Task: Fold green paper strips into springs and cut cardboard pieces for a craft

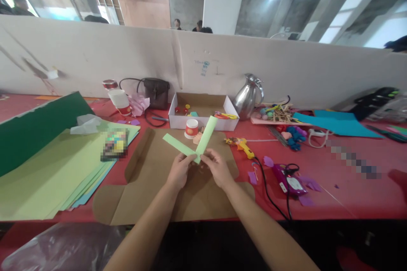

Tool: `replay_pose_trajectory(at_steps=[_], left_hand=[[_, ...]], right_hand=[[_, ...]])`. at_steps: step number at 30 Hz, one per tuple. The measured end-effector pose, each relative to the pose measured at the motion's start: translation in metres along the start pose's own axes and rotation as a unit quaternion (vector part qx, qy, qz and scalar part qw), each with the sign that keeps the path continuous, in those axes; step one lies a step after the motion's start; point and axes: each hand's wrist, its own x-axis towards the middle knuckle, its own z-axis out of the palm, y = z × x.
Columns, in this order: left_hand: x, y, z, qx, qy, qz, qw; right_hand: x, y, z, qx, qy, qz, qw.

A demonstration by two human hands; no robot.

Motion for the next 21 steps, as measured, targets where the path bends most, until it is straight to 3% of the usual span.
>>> replay_pose_trajectory(at_steps=[13,21], left_hand=[[0.000,0.010,0.001,0.013,0.018,-0.040,0.999],[-0.005,0.022,0.002,0.066,0.015,-0.085,0.994]], right_hand=[[0.001,0.002,0.001,-0.018,0.003,-0.001,1.000],[-0.004,-0.010,-0.004,-0.105,0.005,-0.076,0.991]])
